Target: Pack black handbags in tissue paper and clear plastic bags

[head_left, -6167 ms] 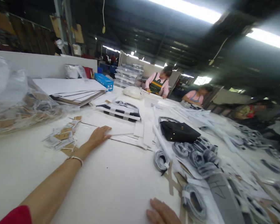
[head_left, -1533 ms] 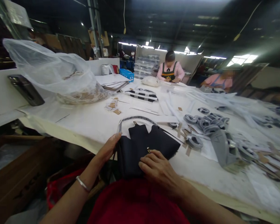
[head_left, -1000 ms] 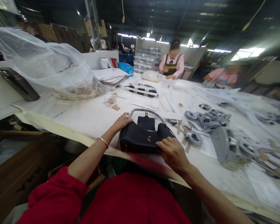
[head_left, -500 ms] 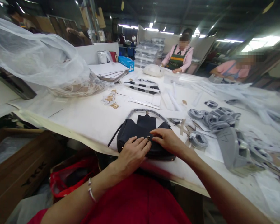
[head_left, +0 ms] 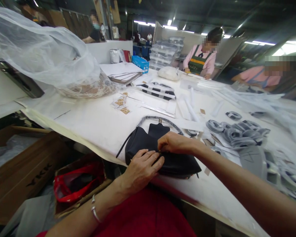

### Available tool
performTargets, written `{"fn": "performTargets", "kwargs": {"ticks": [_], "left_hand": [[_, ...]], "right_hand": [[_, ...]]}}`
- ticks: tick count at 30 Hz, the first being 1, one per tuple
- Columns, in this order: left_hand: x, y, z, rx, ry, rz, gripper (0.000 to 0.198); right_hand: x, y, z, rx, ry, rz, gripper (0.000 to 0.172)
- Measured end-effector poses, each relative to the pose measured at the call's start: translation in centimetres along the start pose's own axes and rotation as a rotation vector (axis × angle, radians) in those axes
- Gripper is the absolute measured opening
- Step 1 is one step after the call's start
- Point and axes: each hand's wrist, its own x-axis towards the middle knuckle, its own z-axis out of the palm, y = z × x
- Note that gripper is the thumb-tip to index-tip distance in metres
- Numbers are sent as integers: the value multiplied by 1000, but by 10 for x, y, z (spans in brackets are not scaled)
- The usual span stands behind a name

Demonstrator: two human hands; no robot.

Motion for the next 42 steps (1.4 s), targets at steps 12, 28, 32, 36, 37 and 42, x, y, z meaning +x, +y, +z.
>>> {"fn": "performTargets", "kwargs": {"ticks": [12, 28, 32, 36, 37, 42], "left_hand": [[0, -2, 1, -15, -13, 9, 33], [-9, -18, -13, 27, -123, -159, 63], [-2, -19, -21, -35, -174, -129, 53], [7, -52, -44, -218, -90, -292, 39], [9, -66, -48, -238, -31, -408, 43], [17, -123, -29, -527, -233, -825, 66]], "right_hand": [[-7, -9, 4, -707, -34, -393, 19], [-106, 10, 88, -225, 542, 118, 76], [-102, 16, 101, -186, 639, 94, 68], [-108, 13, 95, 51, 797, 255, 57], [-110, 13, 93, 129, 861, 351, 57], [-122, 13, 84, 745, 755, 727, 70]]}}
